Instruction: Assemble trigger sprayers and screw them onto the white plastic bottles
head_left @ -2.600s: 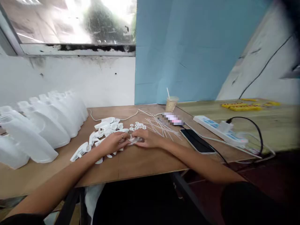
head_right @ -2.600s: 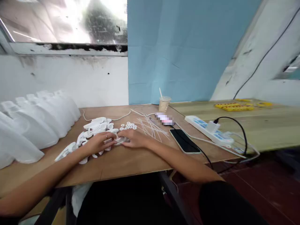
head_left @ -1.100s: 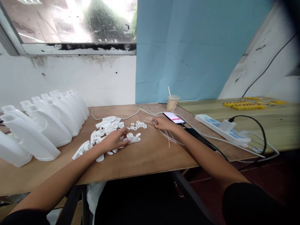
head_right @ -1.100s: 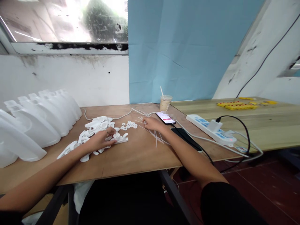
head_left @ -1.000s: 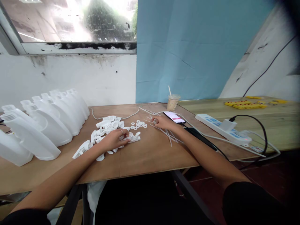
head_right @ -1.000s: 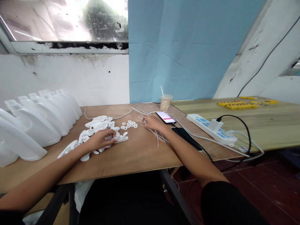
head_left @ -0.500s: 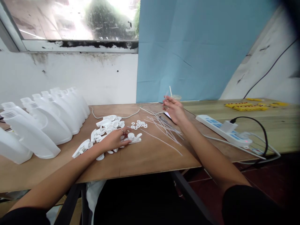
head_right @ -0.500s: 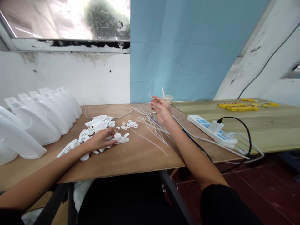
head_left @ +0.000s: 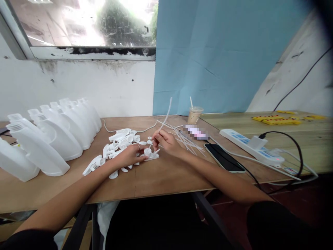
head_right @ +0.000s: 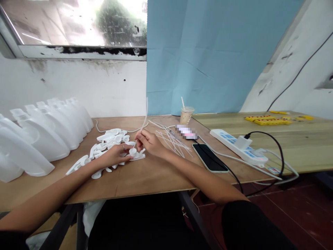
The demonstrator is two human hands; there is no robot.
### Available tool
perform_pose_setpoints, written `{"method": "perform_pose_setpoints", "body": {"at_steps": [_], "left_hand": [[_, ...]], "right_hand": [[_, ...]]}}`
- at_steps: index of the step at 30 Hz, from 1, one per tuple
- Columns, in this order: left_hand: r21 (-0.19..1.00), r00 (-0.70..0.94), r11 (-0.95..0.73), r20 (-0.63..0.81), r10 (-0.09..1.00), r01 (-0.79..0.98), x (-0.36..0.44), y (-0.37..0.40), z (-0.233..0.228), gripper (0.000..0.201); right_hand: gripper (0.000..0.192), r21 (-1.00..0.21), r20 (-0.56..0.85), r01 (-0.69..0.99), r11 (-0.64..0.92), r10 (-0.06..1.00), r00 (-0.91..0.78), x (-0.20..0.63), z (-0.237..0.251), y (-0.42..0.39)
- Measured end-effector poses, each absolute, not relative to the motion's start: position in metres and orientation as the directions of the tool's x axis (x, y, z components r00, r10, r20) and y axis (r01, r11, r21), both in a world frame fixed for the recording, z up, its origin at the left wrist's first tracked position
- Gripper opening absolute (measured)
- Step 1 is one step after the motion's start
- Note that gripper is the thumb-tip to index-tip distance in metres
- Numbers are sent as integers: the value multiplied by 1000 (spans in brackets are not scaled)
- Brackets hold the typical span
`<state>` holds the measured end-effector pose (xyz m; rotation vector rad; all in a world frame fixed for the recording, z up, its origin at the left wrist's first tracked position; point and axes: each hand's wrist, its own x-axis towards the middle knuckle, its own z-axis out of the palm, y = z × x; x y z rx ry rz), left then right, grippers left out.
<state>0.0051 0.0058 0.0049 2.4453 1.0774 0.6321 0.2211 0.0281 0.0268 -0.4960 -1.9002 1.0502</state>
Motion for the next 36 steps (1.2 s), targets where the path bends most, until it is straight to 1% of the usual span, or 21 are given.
{"method": "perform_pose_setpoints", "body": {"at_steps": [3,5,11,17,24,28,31,36], "left_hand": [[517,599,-622,239,765,588,6,5,6,34],[519,604,-624,234,762,585,6,4,7,33],[523,609,-628,238,757,576,6,3,8,36],[527,627,-640,235,743,560,6,3,8,34],[538,631,-642,239,738,547,7,0,11,29],[515,638,-656,246,730,552,7,0,11,27],[498,642,-665,251,725,556,6,0,10,27],[490,641,-666,250,725,562,5,3,7,29]], "right_hand": [[37,-775,543,4,632,669,-508,224,26,28],[35,-757,554,33,653,667,-498,226,26,29],[36,-747,499,90,659,645,-579,226,19,34],[38,-767,525,47,640,668,-527,227,24,31],[36,-785,504,25,619,662,-554,226,22,34],[33,-790,502,12,613,659,-560,224,21,33],[31,-764,480,72,641,641,-599,222,21,31],[26,-682,453,171,711,595,-664,219,16,34]]}}
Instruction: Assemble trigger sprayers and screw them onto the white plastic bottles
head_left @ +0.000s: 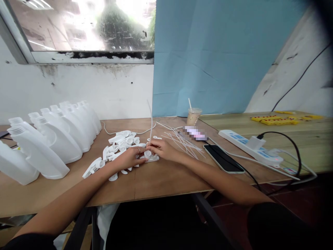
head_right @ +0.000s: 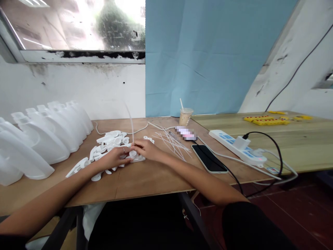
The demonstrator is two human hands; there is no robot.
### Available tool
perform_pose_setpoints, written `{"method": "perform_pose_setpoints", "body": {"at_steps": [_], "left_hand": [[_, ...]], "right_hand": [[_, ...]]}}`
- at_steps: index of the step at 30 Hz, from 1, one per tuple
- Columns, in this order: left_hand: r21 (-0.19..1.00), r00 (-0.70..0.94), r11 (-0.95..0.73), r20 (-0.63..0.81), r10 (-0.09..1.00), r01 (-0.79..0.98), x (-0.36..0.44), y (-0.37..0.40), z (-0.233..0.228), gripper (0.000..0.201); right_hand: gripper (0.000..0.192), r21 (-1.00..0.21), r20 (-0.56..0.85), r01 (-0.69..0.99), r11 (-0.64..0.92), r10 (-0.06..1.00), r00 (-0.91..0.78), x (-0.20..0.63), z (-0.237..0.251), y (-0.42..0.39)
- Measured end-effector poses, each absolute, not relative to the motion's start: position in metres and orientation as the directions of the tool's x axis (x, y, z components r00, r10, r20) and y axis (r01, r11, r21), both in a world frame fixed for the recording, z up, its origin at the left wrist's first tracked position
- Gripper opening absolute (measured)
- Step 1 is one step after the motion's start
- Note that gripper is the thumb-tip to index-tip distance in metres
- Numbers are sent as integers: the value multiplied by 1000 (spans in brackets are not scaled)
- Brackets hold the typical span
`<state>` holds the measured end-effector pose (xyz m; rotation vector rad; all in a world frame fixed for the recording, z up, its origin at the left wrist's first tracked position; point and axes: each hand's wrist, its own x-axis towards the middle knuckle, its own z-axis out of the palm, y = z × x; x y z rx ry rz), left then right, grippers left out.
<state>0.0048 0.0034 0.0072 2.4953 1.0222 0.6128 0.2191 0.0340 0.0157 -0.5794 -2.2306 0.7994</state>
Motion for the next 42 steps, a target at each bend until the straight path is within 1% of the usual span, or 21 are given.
{"method": "perform_pose_setpoints", "body": {"at_steps": [3,7,9,13,18,23,25,29,33,39,42], "left_hand": [[488,640,-665,249,727,566,4,5,6,27],[490,630,-657,248,736,573,5,6,4,27],[496,626,-651,247,740,574,5,6,3,27],[504,618,-644,248,746,575,5,5,4,26],[511,601,-612,213,771,604,6,5,7,31],[541,605,-611,219,766,578,5,5,6,33],[552,603,-602,209,770,577,5,5,6,34],[551,600,-594,198,775,586,5,4,7,35],[555,602,-598,204,772,578,6,4,8,31],[546,607,-610,217,765,574,5,7,4,30],[554,606,-604,209,768,574,5,8,4,29]], "right_hand": [[25,-701,456,154,696,603,-655,217,11,39],[30,-759,450,117,640,647,-616,213,6,41],[32,-764,453,117,634,657,-602,211,5,39],[32,-741,462,146,655,655,-598,210,5,37],[33,-743,452,172,647,674,-584,212,5,36],[29,-652,508,189,735,608,-611,217,2,35],[28,-643,517,183,744,597,-613,218,0,35],[27,-660,510,189,727,618,-598,218,-2,37],[26,-665,510,219,714,648,-566,213,-2,36],[24,-599,558,257,759,625,-546,207,-5,35],[25,-601,549,279,749,640,-537,207,-6,35]]}}
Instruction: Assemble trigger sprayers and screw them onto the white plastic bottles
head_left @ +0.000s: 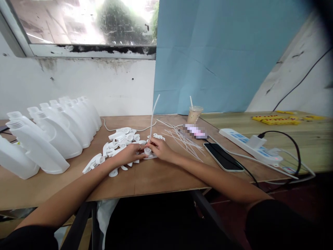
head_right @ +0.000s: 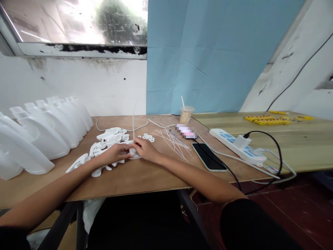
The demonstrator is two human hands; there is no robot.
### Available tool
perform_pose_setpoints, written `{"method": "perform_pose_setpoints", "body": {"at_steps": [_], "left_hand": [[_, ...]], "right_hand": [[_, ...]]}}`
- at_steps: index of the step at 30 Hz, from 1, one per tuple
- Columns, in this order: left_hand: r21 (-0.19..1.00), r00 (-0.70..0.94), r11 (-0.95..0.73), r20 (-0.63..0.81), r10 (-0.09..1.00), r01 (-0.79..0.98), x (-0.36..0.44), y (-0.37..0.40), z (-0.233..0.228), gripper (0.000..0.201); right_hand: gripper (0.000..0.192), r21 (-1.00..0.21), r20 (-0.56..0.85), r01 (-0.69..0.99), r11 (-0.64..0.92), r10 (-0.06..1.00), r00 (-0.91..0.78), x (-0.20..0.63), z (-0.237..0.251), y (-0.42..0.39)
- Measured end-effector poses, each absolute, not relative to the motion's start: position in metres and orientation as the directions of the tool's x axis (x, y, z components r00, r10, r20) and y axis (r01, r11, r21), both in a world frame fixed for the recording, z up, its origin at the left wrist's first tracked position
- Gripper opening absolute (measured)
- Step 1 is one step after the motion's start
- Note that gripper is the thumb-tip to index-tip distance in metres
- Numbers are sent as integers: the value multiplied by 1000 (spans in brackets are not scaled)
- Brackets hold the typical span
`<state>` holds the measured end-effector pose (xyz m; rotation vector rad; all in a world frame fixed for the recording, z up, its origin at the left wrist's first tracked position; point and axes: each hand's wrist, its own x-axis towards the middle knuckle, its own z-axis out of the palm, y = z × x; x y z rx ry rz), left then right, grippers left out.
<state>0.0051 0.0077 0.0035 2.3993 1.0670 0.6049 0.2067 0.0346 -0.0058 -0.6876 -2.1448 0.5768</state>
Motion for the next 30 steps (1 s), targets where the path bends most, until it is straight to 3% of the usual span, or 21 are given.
{"method": "perform_pose_setpoints", "body": {"at_steps": [14,20,23,26,28,30], "left_hand": [[541,595,-592,197,779,597,6,8,4,29],[511,593,-612,225,773,604,7,0,12,27],[593,515,-555,259,817,583,8,-2,15,28],[660,430,-521,316,846,541,9,-4,20,32],[594,432,-547,340,836,591,7,-9,29,35],[393,430,-585,416,801,710,-2,-18,43,39]], "right_hand": [[23,-528,505,318,788,592,-628,203,-4,38],[21,-701,457,169,693,618,-640,214,1,39],[48,-814,377,142,563,699,-607,223,1,43],[42,-908,246,138,395,770,-589,229,2,48],[40,-950,209,75,302,798,-565,231,4,49],[42,-967,219,-4,255,823,-523,233,8,48]]}}
